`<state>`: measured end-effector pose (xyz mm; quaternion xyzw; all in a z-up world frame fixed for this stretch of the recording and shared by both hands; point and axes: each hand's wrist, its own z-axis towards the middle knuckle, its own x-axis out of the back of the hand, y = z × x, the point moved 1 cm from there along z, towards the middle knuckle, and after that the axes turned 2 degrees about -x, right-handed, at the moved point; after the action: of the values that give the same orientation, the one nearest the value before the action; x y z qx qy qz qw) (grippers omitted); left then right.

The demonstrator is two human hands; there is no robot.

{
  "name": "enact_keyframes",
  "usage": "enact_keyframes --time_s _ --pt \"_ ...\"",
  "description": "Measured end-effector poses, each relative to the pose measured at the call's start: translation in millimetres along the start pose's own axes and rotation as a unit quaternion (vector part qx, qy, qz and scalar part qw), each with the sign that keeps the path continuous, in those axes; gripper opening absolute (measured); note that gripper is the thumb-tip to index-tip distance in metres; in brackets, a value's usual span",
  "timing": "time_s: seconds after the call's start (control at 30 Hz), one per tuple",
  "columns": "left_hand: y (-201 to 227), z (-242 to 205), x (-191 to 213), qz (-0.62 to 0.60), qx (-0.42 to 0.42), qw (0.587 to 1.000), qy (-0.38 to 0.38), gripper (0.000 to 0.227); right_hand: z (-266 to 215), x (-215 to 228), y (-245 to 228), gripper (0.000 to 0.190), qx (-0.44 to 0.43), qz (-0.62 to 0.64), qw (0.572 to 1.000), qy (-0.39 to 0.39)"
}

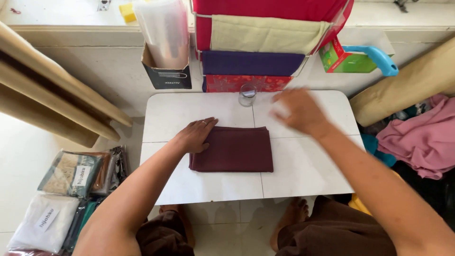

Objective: The person folds a piece of maroon fabric on a white table, cleans it with a lint roller, places it into a clear plastic bag, and seals the bag with a label.

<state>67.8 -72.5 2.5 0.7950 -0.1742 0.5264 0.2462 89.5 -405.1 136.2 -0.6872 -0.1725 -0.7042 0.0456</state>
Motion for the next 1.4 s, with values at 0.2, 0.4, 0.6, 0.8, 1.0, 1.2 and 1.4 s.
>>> enact_keyframes --time_s 0.2,0.4,0.6,0.8,1.0,1.2,1.4 --pt "-7 24 1 -0.027 0.025 0.998 -0.042 0.091 0 -117 -44 0.068 0.085 0.189 0.953 -0.219" --pt "-23 38 -25 -0.026 0.025 0.998 -0.046 0.063 15 -135 -36 0.056 0.079 0.248 0.917 -0.302" --pt "-24 23 18 -0.098 0.021 0.994 -0.048 0.057 20 -77 -23 0.046 0.063 0.268 0.912 -0.306" --pt "-8 -11 53 -0.033 -0.024 0.989 0.143 0.046 3 -18 -11 0.039 0.085 0.198 0.960 -0.182" --pt "-8 -29 -73 0.043 -0.208 0.961 0.177 0.021 -43 -123 -22 0.035 0.244 0.081 0.951 -0.172" --pt "23 -60 -63 0.018 -0.239 0.953 0.184 0.041 -66 -106 -40 0.058 0.257 0.070 0.938 -0.220" --pt "23 -48 -47 0.046 -0.116 0.975 0.183 0.032 -50 -122 -56 0.058 0.202 0.100 0.960 -0.166"
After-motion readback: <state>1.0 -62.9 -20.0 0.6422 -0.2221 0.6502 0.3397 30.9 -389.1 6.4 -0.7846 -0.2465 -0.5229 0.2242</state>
